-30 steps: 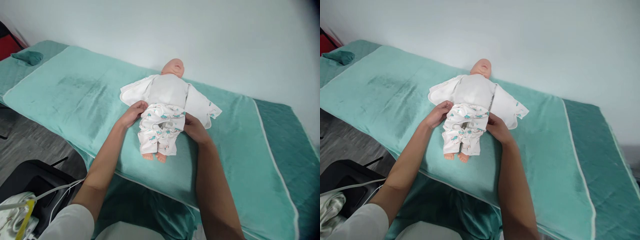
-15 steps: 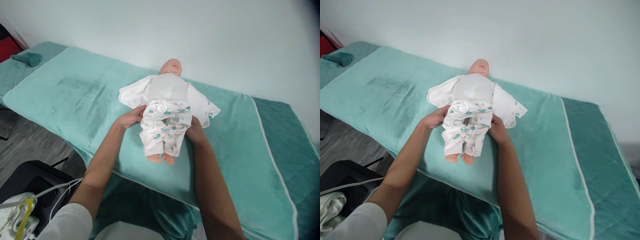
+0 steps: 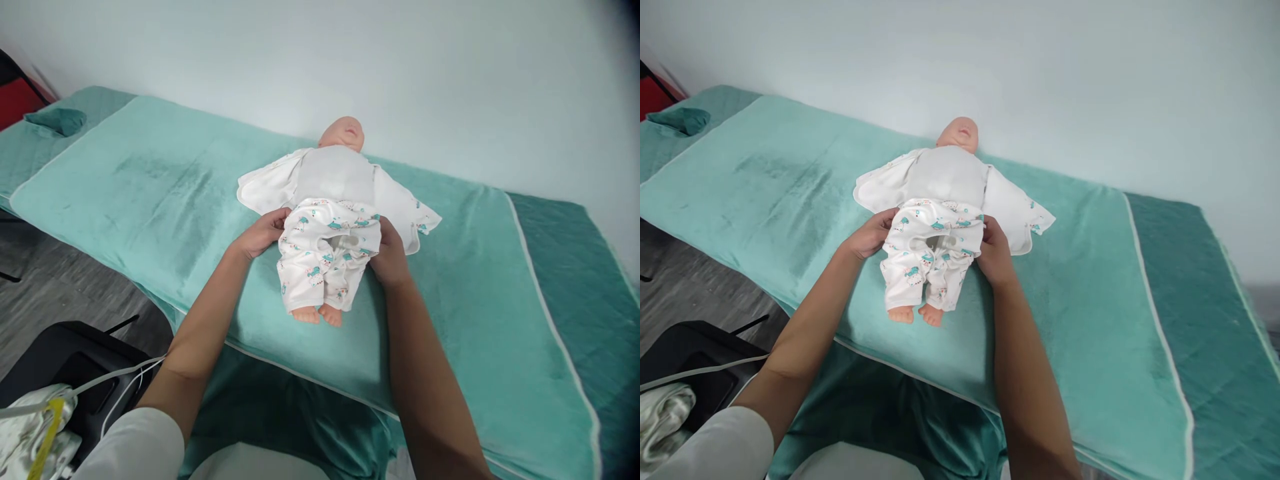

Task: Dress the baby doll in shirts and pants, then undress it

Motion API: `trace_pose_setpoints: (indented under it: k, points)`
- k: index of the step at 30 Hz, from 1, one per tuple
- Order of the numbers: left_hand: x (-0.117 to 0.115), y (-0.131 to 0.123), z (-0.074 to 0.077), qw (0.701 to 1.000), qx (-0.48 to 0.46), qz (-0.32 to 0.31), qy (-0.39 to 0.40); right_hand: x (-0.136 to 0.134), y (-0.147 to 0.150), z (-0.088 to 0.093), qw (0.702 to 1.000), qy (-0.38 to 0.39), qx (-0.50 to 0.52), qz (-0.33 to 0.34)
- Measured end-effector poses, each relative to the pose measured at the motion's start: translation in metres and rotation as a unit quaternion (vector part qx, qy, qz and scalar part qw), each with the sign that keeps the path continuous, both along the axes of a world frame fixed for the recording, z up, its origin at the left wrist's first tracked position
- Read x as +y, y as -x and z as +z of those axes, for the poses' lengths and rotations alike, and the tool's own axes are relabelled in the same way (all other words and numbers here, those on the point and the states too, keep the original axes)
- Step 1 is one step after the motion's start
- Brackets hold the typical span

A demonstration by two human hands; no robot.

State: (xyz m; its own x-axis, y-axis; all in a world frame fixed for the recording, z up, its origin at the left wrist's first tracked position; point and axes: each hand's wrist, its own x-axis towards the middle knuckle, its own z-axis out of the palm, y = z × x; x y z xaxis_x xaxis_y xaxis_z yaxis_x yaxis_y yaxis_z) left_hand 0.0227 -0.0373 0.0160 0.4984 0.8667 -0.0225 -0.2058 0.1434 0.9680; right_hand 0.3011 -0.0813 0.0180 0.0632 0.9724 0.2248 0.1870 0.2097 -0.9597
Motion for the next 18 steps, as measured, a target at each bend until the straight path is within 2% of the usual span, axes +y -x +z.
trace_pose_setpoints:
  k: [7, 11, 14, 18]
  points:
    - [0.0, -0.004, 0.001, 0.996, -0.031, 0.083, -0.032, 0.005, 0.003, -0.009, 0.998, 0.026, 0.057, -0.028]
    - [-0.002, -0.004, 0.002, 0.995, -0.035, 0.089, -0.024, 0.008, 0.002, -0.015, 0.997, 0.029, 0.057, -0.037]
    - [0.0, -0.005, -0.001, 0.995, -0.028, 0.089, -0.033, 0.011, 0.0, -0.021, 0.998, -0.003, 0.022, -0.052]
    - [0.01, -0.013, -0.006, 0.989, -0.004, 0.125, -0.08, 0.015, -0.001, -0.023, 0.99, -0.07, -0.04, -0.116]
